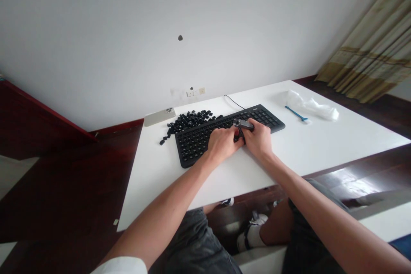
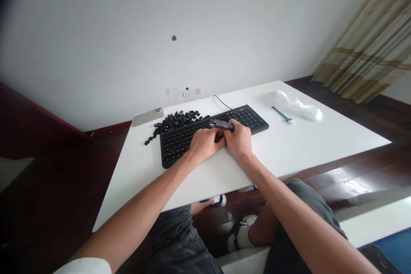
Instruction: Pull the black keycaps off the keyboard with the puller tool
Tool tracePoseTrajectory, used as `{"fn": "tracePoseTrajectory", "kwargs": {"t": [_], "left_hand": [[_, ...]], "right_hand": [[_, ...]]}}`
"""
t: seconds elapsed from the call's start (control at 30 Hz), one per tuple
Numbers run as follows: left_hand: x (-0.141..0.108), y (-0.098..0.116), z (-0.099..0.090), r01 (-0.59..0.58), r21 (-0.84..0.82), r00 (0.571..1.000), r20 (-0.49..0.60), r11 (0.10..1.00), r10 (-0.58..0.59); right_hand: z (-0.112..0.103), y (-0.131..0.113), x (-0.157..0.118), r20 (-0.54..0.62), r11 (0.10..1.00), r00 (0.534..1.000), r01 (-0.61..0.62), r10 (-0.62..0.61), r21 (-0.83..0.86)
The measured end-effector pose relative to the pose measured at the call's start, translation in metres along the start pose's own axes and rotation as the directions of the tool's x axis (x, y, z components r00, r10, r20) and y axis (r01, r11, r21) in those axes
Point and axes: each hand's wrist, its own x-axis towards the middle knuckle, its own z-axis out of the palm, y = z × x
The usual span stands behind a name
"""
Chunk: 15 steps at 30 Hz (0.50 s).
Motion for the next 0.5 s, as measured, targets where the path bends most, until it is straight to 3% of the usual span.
{"fn": "tracePoseTrajectory", "kwargs": {"t": [0.1, 0.23, 0.5], "left_hand": [[0.002, -0.002, -0.016, 0.009, -0.047, 1.000, 0.016, 0.999, -0.008], [0.006, -0.007, -0.030, -0.037, -0.092, 0.994, -0.107, 0.995, 0.027], [0.008, -0.010, -0.011, -0.143, -0.108, 0.985, -0.108, 0.984, 0.132]], "right_hand": [[-0.001, 0.000, 0.000, -0.047, 1.000, 0.999, 0.016, -0.016, 0.012], [0.000, 0.001, 0.002, -0.018, 0.996, 0.996, 0.085, -0.085, -0.002], [0.001, 0.001, 0.003, -0.029, 0.994, 0.995, 0.099, -0.098, 0.049]]}}
